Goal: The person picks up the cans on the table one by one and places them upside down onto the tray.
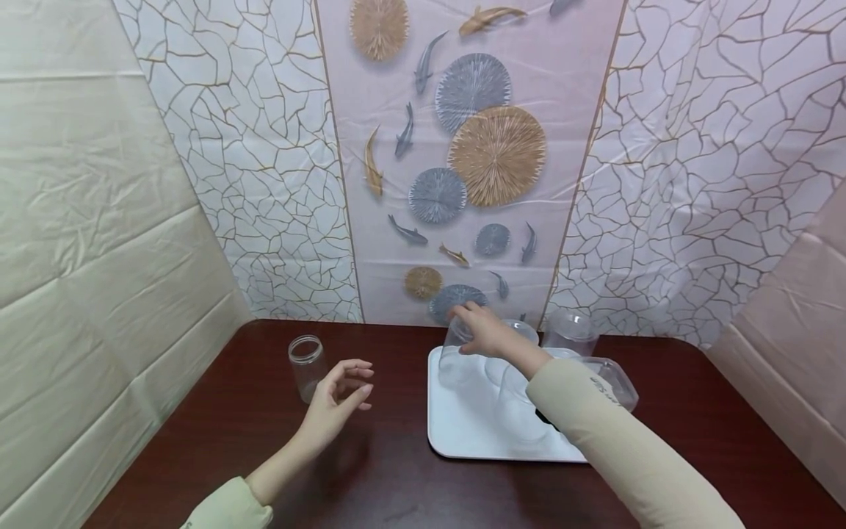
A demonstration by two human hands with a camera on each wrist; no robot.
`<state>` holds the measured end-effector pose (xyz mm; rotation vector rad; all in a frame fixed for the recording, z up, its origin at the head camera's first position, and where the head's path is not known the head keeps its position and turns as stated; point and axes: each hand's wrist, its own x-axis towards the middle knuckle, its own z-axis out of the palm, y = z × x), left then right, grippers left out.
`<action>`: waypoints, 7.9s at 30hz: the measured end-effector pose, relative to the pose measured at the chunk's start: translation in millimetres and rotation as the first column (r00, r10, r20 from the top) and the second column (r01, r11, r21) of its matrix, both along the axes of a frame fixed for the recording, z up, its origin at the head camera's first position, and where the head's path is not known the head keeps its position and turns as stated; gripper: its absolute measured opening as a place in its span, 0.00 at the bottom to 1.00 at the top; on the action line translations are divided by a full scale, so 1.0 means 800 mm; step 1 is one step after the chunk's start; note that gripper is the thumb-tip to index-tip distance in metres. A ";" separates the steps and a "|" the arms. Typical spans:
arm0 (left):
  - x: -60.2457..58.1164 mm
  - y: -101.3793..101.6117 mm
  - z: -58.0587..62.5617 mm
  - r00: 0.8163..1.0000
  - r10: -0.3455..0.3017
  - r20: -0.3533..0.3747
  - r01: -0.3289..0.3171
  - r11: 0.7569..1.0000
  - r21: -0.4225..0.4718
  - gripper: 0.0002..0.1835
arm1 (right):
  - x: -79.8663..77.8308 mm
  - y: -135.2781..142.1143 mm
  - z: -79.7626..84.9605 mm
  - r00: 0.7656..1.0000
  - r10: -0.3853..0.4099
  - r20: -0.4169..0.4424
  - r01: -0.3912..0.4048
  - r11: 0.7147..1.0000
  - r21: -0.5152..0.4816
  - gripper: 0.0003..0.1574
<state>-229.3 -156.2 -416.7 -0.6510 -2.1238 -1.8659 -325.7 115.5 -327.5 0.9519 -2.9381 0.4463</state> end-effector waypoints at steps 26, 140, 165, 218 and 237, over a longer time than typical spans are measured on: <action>0.001 0.001 -0.002 1.000 0.001 -0.012 -0.001 1.000 -0.007 0.16 | -0.011 -0.010 -0.014 0.999 0.047 -0.022 -0.045 0.994 0.103 0.33; -0.025 -0.027 0.026 0.989 0.114 -0.095 -0.131 0.972 -0.195 0.20 | 0.065 0.059 0.009 0.984 0.113 -0.138 -0.135 0.978 -0.160 0.42; -0.031 -0.035 0.025 0.956 0.061 -0.287 -0.200 0.851 -0.486 0.24 | 0.085 0.079 -0.007 0.991 0.073 -0.112 -0.098 0.968 -0.233 0.41; -0.088 -0.105 0.075 0.984 0.175 -0.020 -0.094 0.428 -0.899 0.45 | 0.104 0.098 -0.030 0.986 0.030 -0.167 -0.078 0.955 -0.288 0.38; -0.110 -0.114 0.076 0.939 0.156 0.308 0.191 0.509 -0.840 0.21 | 0.105 0.091 -0.031 0.986 0.042 -0.160 -0.086 0.956 -0.280 0.39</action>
